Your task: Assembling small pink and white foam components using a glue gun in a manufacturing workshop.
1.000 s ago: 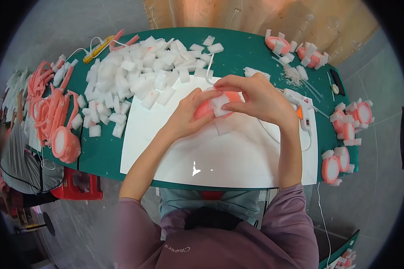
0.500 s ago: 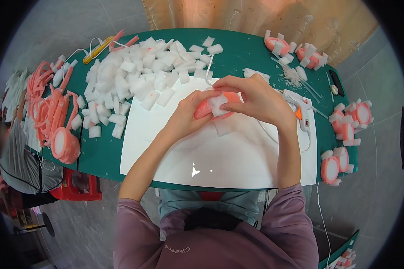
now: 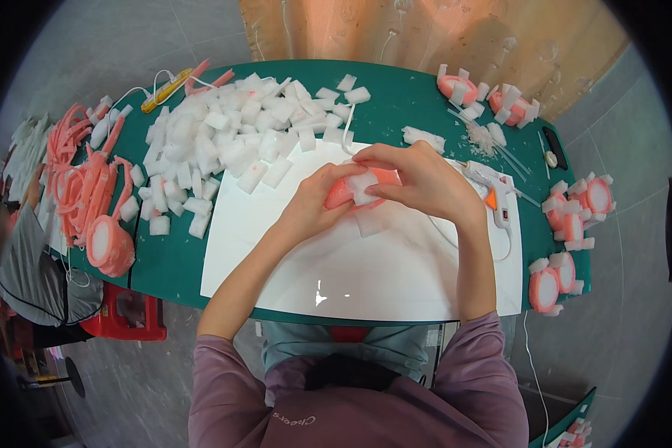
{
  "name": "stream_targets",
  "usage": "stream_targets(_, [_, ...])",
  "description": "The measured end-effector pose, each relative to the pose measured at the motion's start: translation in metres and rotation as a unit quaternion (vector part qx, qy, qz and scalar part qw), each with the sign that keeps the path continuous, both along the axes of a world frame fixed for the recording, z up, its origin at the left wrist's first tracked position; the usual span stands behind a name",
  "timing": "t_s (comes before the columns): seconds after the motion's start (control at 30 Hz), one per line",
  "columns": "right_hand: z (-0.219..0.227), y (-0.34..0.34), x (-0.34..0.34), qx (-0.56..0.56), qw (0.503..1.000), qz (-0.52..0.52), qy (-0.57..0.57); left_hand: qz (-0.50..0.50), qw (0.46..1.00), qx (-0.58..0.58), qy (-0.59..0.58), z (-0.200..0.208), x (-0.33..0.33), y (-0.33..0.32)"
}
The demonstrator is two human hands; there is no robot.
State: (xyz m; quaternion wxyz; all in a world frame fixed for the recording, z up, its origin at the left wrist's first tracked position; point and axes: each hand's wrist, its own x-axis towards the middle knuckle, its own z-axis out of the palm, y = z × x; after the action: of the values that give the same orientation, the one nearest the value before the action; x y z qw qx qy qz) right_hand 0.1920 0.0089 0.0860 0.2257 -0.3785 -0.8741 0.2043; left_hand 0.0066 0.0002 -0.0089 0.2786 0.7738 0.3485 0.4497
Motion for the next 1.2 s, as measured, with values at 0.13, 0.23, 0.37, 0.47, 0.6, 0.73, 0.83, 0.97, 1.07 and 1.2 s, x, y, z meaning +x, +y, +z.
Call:
stream_targets(0.13, [0.021, -0.008, 0.002, -0.068, 0.997, -0.008, -0.038, -0.011, 1.0, -0.003, 0.01, 0.002, 0.002, -0.002])
stream_targets(0.23, [0.022, -0.011, 0.002, -0.079, 0.996, -0.004, -0.048, -0.013, 1.0, 0.004, 0.012, 0.003, 0.002, -0.004])
stream_targets(0.37, [0.013, -0.01, 0.001, -0.019, 0.999, -0.005, -0.038, -0.009, 1.0, 0.012, -0.003, 0.001, 0.003, -0.004])
stream_targets(0.47, [0.011, -0.012, 0.0, 0.001, 0.999, -0.009, -0.037, -0.009, 1.0, 0.02, -0.009, 0.0, 0.002, -0.004])
stream_targets(0.6, [0.008, -0.013, 0.0, 0.012, 0.999, -0.014, -0.031, 0.0, 1.0, 0.009, -0.007, 0.0, 0.002, -0.004])
stream_targets(0.73, [0.012, -0.014, -0.001, -0.011, 0.999, -0.023, -0.048, -0.005, 0.999, 0.016, 0.029, 0.004, 0.003, -0.005])
stream_targets(0.83, [0.014, -0.014, -0.003, -0.037, 0.997, -0.038, -0.057, 0.004, 0.999, 0.027, 0.027, 0.003, 0.003, -0.005])
stream_targets(0.97, [0.012, -0.014, -0.008, -0.011, 0.996, -0.047, -0.07, 0.011, 0.998, 0.033, 0.059, -0.001, -0.004, -0.003])
stream_targets(1.07, [0.012, -0.013, -0.005, 0.012, 0.997, -0.029, -0.073, -0.001, 0.997, 0.048, 0.068, 0.004, -0.004, -0.003])
stream_targets(1.2, [0.025, -0.017, -0.007, -0.066, 0.993, -0.046, -0.09, -0.022, 0.998, 0.034, 0.044, 0.006, 0.002, 0.001])
